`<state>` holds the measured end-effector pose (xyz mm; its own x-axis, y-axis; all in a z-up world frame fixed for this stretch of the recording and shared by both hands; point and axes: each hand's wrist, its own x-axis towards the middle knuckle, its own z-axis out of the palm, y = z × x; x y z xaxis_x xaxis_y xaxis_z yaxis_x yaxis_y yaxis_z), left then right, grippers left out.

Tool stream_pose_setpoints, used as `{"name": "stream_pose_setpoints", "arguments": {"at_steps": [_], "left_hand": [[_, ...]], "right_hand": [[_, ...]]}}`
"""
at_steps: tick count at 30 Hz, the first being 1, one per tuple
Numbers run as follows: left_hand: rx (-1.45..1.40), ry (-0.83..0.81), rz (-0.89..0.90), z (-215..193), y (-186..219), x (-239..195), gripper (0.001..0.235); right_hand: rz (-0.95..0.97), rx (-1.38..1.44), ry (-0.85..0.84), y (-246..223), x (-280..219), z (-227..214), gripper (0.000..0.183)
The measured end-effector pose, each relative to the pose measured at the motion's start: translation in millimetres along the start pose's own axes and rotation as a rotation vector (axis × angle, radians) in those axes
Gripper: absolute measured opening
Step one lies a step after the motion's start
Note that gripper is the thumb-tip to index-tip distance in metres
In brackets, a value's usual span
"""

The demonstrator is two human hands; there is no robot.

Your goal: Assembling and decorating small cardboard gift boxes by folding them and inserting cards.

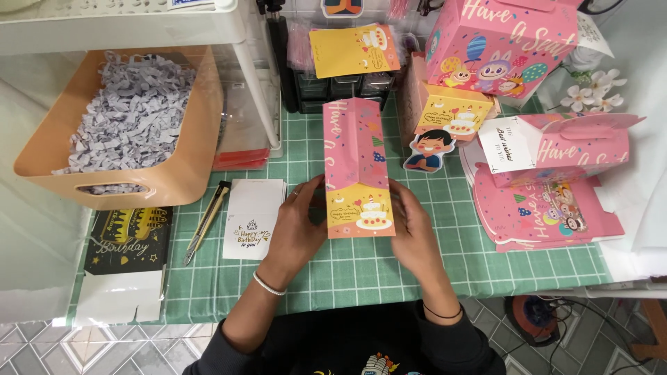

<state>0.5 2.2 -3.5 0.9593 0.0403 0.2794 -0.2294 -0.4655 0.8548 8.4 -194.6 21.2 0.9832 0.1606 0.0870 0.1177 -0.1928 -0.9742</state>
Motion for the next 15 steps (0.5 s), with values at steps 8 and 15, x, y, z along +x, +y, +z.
{"name": "stream_pose_setpoints", "arguments": {"at_steps": [8,15], "left_hand": [[-0.004,0.055,-0.057,-7,1,1,0.061],[0.076,-0.045,-0.113,-19,-4,2,0.053]], "right_hand": [[-0.051,-0.149,-0.104,-40,0,15,0.057],[-0.097,-0.186,-0.156,-38,3,22,0.057]]}}
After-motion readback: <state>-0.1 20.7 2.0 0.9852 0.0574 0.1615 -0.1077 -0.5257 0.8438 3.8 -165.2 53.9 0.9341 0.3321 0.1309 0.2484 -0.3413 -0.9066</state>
